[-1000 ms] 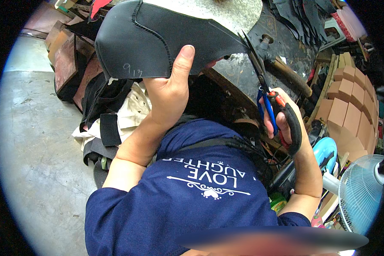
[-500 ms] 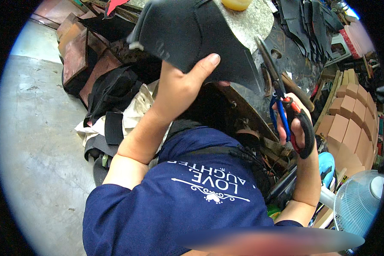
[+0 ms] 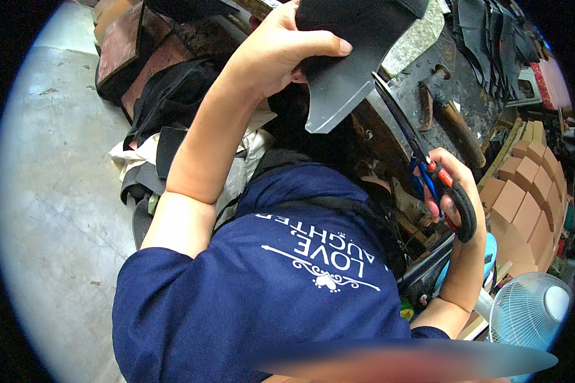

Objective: The person uses shears to cut a black leather piece along a marked line, repeatedly repositioning and trimming the edges. They also handle a red leather piece and a white strip, placing them on the workbench.

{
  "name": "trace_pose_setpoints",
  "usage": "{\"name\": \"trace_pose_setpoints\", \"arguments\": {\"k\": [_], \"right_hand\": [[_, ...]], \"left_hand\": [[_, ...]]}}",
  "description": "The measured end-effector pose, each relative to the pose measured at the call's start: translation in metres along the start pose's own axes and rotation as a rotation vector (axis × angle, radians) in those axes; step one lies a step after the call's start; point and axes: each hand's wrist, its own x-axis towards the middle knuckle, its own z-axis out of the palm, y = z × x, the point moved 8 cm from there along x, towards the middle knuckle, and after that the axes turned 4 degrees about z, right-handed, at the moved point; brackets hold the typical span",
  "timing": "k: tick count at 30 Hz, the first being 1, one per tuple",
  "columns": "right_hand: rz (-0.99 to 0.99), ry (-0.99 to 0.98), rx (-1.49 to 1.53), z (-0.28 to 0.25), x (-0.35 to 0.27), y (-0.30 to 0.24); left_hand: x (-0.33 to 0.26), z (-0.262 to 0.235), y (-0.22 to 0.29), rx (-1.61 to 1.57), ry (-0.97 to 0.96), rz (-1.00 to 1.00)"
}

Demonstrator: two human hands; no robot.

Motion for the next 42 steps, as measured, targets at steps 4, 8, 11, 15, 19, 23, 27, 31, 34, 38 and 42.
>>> {"name": "trace_pose_setpoints", "arguments": {"k": [4,8,11,15,19,23,27,31,34,38,42], "right_hand": [[-0.004,-0.036,-0.063,0.003,0.001,-0.001],[-0.008,-0.046,-0.099,0.003,0.002,-0.002],[0.020,-0.040,-0.119,0.002,0.001,0.000],[0.050,-0.033,-0.142,0.000,0.000,0.003],[0.013,-0.034,-0.109,0.002,0.000,0.000],[0.039,-0.031,-0.088,0.004,0.002,0.002],[-0.011,0.011,-0.149,0.002,0.003,-0.002],[-0.057,0.026,-0.174,0.003,0.002,-0.006],[-0.058,0.019,-0.167,0.005,0.002,-0.006],[-0.083,0.024,-0.167,0.006,0.002,-0.009],[-0.070,0.021,-0.162,0.003,0.001,-0.006]], "left_hand": [[0.002,-0.005,-0.005,0.094,-0.028,-0.081],[0.006,-0.005,-0.008,0.133,-0.073,-0.078],[0.010,-0.002,-0.008,0.098,-0.098,-0.053],[0.010,0.000,-0.010,0.078,-0.134,-0.090],[0.011,0.001,-0.010,0.042,-0.138,-0.086],[0.011,0.002,-0.008,0.030,-0.140,-0.058],[0.011,0.000,-0.010,0.030,-0.135,-0.075],[0.013,0.003,-0.010,0.023,-0.173,-0.075],[0.013,0.001,-0.011,0.043,-0.157,-0.082],[0.012,0.002,-0.011,0.034,-0.157,-0.081],[0.013,0.003,-0.011,0.047,-0.169,-0.082]]}}
